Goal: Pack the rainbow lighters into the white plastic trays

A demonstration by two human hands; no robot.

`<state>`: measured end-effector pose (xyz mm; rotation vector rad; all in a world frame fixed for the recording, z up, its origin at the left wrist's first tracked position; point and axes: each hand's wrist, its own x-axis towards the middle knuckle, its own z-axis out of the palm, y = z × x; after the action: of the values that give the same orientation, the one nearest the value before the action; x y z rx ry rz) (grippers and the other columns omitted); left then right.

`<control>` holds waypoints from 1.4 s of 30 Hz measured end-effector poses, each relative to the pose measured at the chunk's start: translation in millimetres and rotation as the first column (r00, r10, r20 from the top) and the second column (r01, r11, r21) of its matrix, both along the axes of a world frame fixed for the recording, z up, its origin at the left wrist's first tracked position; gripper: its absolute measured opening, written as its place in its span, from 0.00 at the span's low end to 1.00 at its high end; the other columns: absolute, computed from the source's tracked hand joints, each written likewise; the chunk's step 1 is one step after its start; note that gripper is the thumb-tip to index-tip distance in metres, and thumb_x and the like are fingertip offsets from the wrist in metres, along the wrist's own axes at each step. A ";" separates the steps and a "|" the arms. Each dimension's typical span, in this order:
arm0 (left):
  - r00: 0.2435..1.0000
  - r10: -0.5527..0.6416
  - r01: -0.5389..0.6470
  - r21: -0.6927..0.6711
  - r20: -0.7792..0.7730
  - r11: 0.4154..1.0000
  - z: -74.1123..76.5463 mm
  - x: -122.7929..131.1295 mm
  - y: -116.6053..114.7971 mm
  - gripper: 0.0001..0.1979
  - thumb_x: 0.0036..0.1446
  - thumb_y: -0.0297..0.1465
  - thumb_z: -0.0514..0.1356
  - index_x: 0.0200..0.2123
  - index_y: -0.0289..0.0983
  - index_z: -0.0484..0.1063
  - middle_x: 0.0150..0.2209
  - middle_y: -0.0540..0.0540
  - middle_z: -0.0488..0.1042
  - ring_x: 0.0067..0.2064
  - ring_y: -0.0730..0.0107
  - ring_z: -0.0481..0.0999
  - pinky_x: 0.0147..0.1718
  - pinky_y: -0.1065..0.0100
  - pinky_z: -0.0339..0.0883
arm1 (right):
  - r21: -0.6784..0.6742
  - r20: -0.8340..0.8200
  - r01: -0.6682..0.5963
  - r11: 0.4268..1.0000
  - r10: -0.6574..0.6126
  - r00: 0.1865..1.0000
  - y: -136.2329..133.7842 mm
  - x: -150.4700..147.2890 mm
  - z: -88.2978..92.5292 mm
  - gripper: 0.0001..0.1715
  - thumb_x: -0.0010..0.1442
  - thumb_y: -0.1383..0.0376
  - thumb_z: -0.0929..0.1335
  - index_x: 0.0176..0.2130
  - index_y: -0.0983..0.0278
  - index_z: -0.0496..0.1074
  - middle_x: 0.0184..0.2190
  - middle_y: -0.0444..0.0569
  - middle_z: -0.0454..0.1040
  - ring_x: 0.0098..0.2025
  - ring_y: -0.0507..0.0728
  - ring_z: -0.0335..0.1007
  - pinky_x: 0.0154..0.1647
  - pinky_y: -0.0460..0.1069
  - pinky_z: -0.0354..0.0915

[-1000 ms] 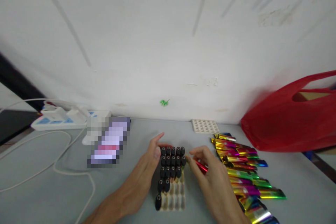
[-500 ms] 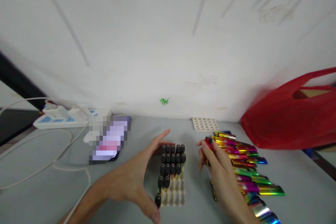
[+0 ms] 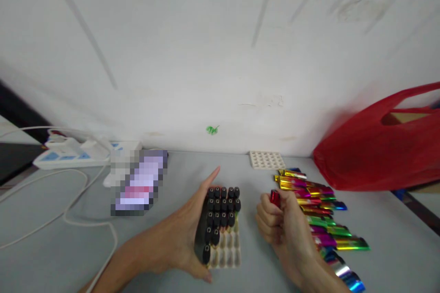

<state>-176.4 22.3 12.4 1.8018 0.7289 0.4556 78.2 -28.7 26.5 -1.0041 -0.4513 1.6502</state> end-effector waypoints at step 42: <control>0.995 0.092 -0.089 0.066 -0.037 0.994 -11.4 6.7 1.6 0.85 0.38 0.44 0.86 0.81 0.51 0.27 0.82 0.34 0.40 0.80 0.30 0.48 0.78 0.35 0.41 | 0.562 0.505 -0.040 0.826 -0.303 0.808 -15.6 -17.6 -4.4 0.15 0.77 0.51 0.68 0.43 0.58 0.75 0.32 0.44 0.72 0.34 0.55 0.68 0.35 0.48 0.65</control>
<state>-169.7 24.0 1.0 1.8480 0.8347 0.5092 60.6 -44.2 22.0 -1.0421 -1.1670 0.9464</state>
